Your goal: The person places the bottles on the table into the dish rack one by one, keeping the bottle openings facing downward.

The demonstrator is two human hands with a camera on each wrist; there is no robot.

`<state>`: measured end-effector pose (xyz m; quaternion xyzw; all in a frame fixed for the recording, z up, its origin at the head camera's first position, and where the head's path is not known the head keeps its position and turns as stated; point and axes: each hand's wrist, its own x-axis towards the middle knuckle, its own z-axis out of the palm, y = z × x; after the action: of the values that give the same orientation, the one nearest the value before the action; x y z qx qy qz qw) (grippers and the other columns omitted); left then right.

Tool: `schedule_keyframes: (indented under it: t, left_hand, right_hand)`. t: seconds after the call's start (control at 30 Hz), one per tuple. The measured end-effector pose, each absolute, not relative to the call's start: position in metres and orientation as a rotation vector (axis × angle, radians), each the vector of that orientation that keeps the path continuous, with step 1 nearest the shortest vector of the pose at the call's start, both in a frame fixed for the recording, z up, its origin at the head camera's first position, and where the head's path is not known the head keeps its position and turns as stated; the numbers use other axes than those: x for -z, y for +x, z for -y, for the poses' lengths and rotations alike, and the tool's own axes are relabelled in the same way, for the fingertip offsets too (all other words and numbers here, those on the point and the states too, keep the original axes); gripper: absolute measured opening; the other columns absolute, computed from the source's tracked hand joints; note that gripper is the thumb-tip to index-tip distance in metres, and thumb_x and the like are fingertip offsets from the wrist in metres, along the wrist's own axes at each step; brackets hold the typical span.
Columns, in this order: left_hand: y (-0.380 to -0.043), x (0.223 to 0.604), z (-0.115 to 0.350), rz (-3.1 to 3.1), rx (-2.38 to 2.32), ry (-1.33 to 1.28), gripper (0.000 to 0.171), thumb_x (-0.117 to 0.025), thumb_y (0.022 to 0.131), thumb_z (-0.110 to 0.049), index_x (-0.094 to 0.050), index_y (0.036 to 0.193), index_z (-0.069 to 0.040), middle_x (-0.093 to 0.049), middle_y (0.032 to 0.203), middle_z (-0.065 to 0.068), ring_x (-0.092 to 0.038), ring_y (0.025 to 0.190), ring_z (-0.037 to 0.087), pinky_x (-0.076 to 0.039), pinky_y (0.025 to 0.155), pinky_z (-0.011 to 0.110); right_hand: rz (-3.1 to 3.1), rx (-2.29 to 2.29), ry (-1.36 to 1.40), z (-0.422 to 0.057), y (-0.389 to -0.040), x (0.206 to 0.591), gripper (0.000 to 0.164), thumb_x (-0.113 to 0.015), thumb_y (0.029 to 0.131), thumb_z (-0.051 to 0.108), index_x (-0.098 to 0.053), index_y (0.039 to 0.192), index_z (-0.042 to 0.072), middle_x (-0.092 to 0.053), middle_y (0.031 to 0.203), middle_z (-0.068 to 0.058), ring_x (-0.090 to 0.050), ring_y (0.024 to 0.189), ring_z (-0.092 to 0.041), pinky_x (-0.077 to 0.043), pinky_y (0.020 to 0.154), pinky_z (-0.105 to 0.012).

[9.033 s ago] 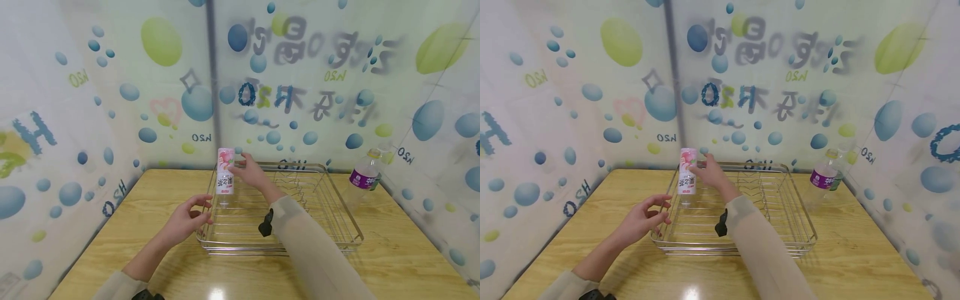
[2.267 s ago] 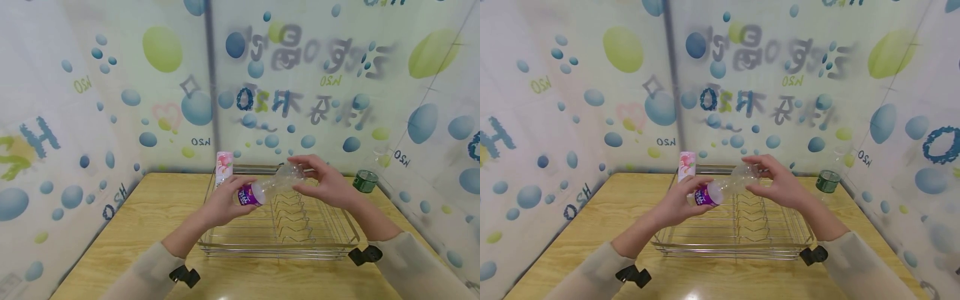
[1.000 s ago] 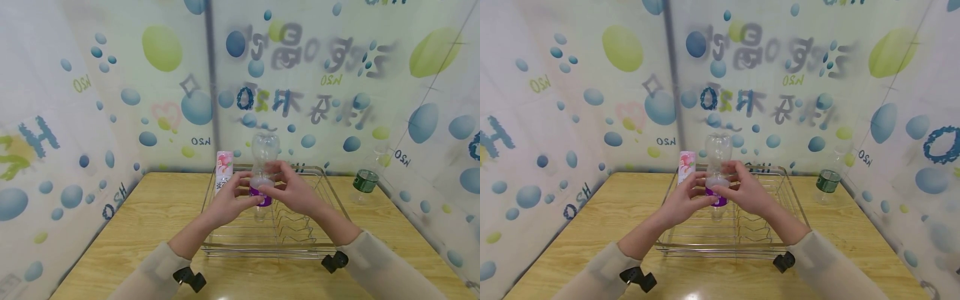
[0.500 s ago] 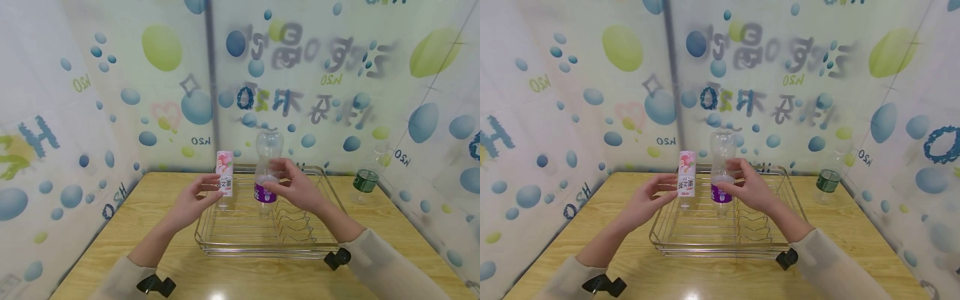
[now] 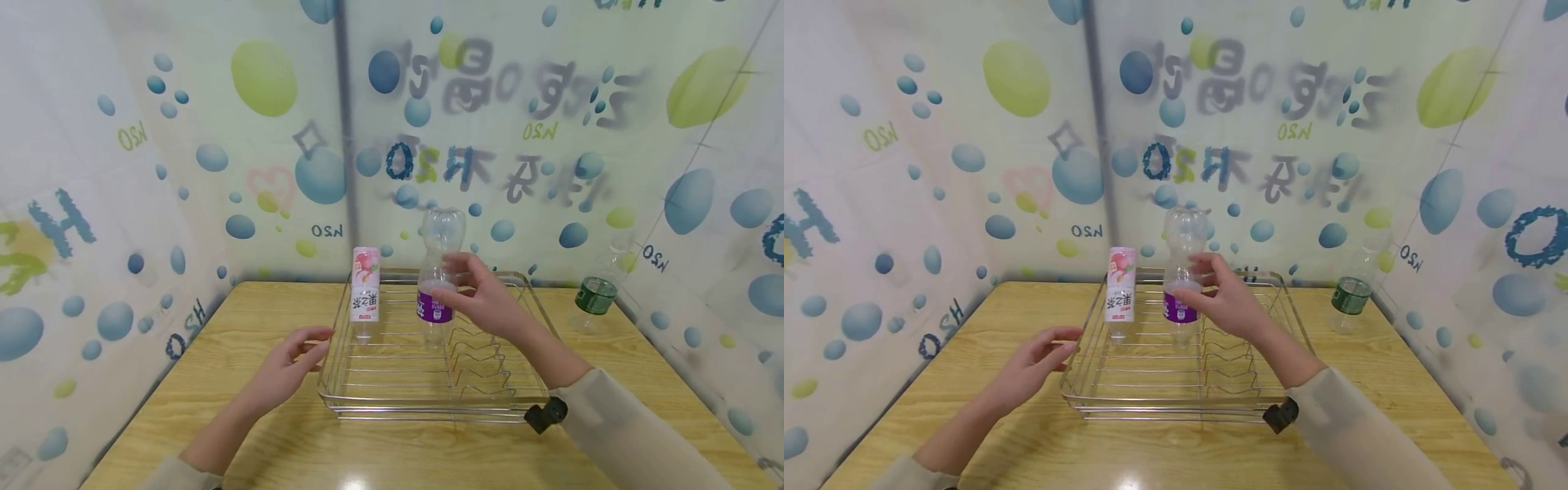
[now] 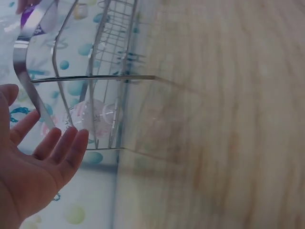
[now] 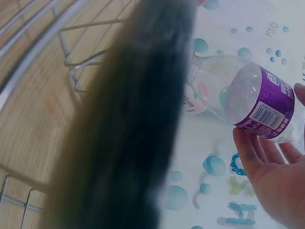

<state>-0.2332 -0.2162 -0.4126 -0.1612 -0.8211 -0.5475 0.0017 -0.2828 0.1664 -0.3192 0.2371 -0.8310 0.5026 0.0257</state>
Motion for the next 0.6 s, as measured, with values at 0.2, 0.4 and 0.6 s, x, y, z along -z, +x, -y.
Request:
schedule_keyframes:
  t: [0.2,0.4,0.6]
  left_hand:
    - [-0.232,0.423,0.214,2.539,1.862,-0.571,0.045,-0.057,0.116,-0.027,-0.053,0.156,-0.005,-0.057,0.149,0.026,-0.069,0.129,0.035,-0.065,0.093,0.033]
    - [-0.233,0.429,0.211,2.479,1.959,-0.655,0.047,-0.055,0.117,-0.023,-0.047,0.157,0.000,-0.052,0.148,0.032,-0.075,0.119,0.025,-0.067,0.088,0.035]
    - [-0.235,0.431,0.208,2.457,2.036,-0.694,0.047,-0.054,0.118,-0.021,-0.043,0.157,0.002,-0.054,0.142,0.038,-0.079,0.112,0.031,-0.069,0.086,0.040]
  right_hand:
    - [2.568,-1.569,0.657,-0.163,-0.294,0.316,0.073,-0.074,0.105,0.042,-0.040,0.163,0.014,-0.055,0.151,-0.015,-0.061,0.138,-0.041,-0.062,0.104,-0.059]
    - [2.583,-1.551,0.575,-0.155,-0.304,0.306,0.078,-0.074,0.102,0.052,-0.041,0.163,0.017,-0.056,0.153,-0.011,-0.061,0.139,-0.037,-0.060,0.107,-0.059]
    - [2.554,-1.580,0.521,-0.144,-0.314,0.296,0.078,-0.074,0.101,0.053,-0.041,0.163,0.018,-0.056,0.154,-0.010,-0.061,0.138,-0.036,-0.061,0.106,-0.059]
